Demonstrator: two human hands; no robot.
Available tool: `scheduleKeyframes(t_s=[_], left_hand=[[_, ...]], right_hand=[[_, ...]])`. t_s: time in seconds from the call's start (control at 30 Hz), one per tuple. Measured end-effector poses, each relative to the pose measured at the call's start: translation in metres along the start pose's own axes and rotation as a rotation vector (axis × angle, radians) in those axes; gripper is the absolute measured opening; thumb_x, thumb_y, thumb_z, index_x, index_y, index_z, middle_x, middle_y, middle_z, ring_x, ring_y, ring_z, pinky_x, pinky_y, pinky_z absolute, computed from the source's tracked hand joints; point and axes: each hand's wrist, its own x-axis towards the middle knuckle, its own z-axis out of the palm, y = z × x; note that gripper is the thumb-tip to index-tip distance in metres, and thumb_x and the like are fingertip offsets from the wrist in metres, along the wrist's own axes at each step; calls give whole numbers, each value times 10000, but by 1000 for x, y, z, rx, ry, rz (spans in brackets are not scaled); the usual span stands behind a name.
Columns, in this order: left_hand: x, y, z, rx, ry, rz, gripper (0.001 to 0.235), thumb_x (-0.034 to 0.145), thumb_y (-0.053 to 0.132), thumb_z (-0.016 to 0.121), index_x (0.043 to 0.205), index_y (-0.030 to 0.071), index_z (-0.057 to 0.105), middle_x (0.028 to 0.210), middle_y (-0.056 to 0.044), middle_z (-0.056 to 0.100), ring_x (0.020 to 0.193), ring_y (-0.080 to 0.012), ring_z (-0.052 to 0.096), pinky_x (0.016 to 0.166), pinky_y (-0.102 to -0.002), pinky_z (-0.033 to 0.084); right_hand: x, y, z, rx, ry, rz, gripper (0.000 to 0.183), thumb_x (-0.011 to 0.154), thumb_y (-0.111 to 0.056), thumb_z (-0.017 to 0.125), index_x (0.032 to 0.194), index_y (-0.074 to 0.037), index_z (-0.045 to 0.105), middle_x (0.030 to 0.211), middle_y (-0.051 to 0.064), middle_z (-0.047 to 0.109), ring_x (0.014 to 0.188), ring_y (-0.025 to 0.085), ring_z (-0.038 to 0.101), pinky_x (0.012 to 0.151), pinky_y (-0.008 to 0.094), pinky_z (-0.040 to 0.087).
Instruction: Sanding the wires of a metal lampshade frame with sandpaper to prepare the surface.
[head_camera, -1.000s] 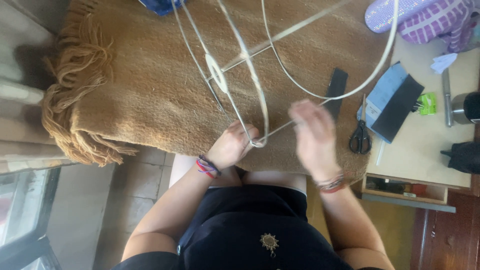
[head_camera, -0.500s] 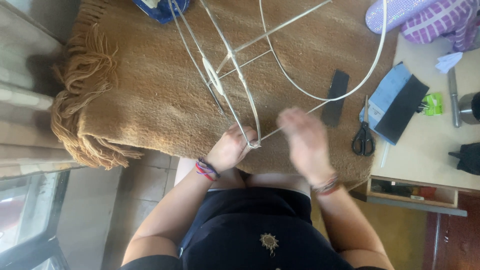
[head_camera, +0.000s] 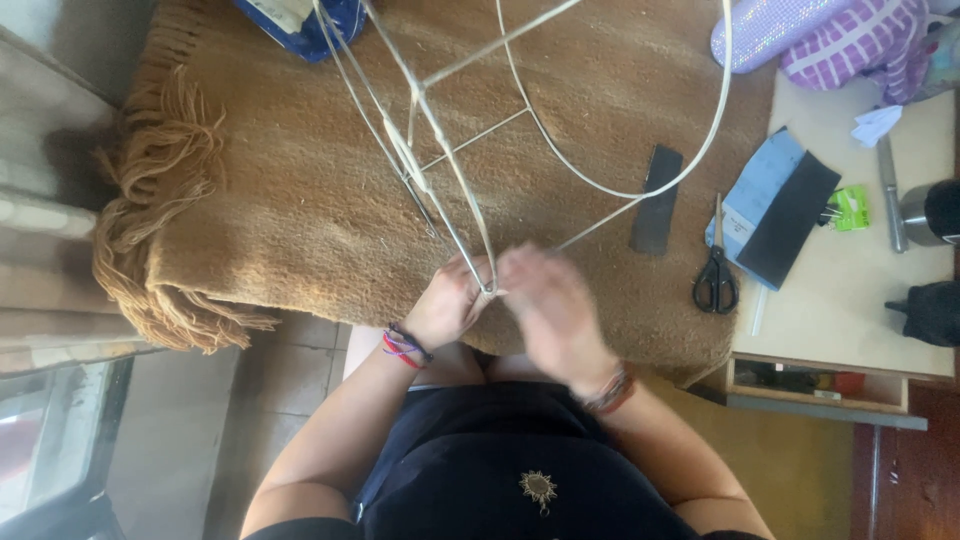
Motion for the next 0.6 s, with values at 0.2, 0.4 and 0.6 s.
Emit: scheduleKeyframes(t_s=[0.2,0.4,0.6], left_hand=[[-3,1,-1,-46,-10,-5,310,1078,285,497,852,89,577,773,-86,596,761,-358,669,768,-483,552],[1,7,-7,-29,-14,-7,331,1087,313,465,907,60,581,764,-124,584,735,-401,667,726,-526,553],[4,3,-8,-75,13,-55,332,1082,334,477,882,96,593,734,-70,577,700,-355,665,725,-486,565]], right_hand=[[12,63,9,272,332,-14,307,1071,-37,487,1306,-25,685,1340,169,671,1310,335,592,1183,470,355],[0,15,20,341,228,-171,379,984,-36,578,1342,-113,677,1397,100,664,1351,271,590,1215,437,323],[15,23,19,294,369,-7,390,1065,-64,462,1428,-25,600,1458,181,593,1397,338,509,1214,471,298]])
